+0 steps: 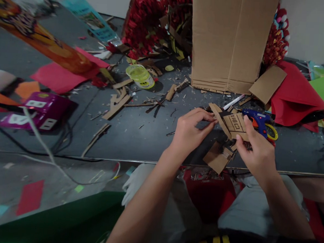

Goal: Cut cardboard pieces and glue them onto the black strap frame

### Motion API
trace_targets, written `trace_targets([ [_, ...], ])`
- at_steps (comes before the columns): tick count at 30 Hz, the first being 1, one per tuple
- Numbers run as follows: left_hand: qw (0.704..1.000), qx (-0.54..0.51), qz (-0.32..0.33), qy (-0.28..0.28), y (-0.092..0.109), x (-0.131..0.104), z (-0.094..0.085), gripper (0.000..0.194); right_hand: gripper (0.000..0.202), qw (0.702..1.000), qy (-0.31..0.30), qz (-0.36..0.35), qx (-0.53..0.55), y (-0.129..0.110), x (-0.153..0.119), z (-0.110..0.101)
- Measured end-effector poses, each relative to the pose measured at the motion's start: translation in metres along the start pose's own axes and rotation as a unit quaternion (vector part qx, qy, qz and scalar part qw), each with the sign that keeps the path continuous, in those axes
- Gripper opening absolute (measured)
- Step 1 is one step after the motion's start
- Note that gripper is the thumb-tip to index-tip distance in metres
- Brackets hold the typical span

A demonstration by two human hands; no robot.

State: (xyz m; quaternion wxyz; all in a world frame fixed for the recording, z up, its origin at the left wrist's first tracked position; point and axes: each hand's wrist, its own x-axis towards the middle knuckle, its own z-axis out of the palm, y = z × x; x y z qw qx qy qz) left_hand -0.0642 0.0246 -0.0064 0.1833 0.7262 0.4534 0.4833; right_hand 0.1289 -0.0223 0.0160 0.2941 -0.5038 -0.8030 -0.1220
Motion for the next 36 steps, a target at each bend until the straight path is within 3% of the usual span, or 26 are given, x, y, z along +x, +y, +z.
trace_targets([
  [21, 1.0, -0.012, -0.004, -0.003, -0.001, -0.001, 0.001, 0.007, 0.055, 1.0, -0.001, 0.0, -0.008, 0.003, -0.003, 0.002],
  [27, 0.989, -0.104, -0.105, 0.009, 0.004, 0.001, 0.003, 0.01, 0.052, 1.0, -0.004, 0.001, -0.02, 0.001, -0.003, 0.002],
  [32, 0.933, -0.246, -0.26, 0.045, 0.004, 0.001, 0.011, 0.017, 0.059, 1.0, -0.011, -0.001, -0.016, -0.001, -0.001, 0.003],
  [36, 0.902, -0.298, -0.305, 0.067, 0.003, 0.001, 0.015, 0.021, 0.058, 1.0, 0.003, -0.014, -0.026, -0.007, 0.002, 0.004],
])
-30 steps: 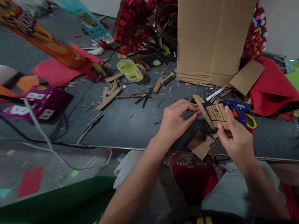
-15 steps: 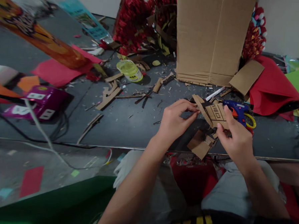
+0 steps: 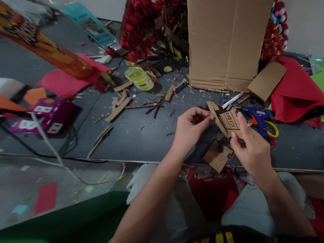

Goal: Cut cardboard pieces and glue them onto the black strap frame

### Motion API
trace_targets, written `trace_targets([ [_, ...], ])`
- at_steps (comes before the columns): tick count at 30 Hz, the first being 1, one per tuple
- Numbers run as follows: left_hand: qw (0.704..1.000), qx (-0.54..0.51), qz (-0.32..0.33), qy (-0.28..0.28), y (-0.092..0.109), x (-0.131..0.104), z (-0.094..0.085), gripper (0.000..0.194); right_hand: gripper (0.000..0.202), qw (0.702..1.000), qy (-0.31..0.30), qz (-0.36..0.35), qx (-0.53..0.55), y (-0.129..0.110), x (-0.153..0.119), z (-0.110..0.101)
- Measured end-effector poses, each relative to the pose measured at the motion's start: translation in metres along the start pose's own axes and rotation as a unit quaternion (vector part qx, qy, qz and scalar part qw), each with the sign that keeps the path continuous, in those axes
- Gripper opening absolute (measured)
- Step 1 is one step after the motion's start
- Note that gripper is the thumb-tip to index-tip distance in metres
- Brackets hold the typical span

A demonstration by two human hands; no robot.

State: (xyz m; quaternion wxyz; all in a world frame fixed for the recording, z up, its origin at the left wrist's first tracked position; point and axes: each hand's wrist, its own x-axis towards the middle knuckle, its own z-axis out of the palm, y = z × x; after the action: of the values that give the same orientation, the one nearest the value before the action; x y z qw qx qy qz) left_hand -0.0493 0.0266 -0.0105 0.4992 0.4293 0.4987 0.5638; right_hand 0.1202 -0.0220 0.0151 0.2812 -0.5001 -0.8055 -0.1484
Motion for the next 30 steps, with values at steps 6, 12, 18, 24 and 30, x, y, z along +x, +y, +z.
trace_targets([
  [6, 1.0, -0.006, -0.006, 0.013, 0.001, -0.001, -0.001, 0.021, 0.046, 1.0, -0.002, -0.002, -0.015, -0.008, 0.002, 0.0],
  [12, 0.999, 0.013, -0.014, 0.033, 0.002, -0.006, -0.003, 0.021, 0.047, 1.0, -0.029, -0.001, -0.002, -0.009, -0.003, -0.002],
  [18, 0.997, 0.037, -0.044, 0.054, 0.008, -0.012, -0.004, 0.019, 0.044, 0.996, -0.072, -0.001, 0.052, -0.015, -0.002, -0.015],
  [24, 0.99, 0.06, -0.099, 0.082, 0.019, -0.016, -0.003, 0.022, 0.037, 0.993, -0.086, 0.012, 0.082, -0.021, 0.003, -0.026],
  [30, 0.983, 0.107, -0.123, 0.084, 0.026, -0.016, -0.007, 0.023, 0.031, 0.992, -0.085, 0.012, 0.089, -0.025, 0.002, -0.025],
])
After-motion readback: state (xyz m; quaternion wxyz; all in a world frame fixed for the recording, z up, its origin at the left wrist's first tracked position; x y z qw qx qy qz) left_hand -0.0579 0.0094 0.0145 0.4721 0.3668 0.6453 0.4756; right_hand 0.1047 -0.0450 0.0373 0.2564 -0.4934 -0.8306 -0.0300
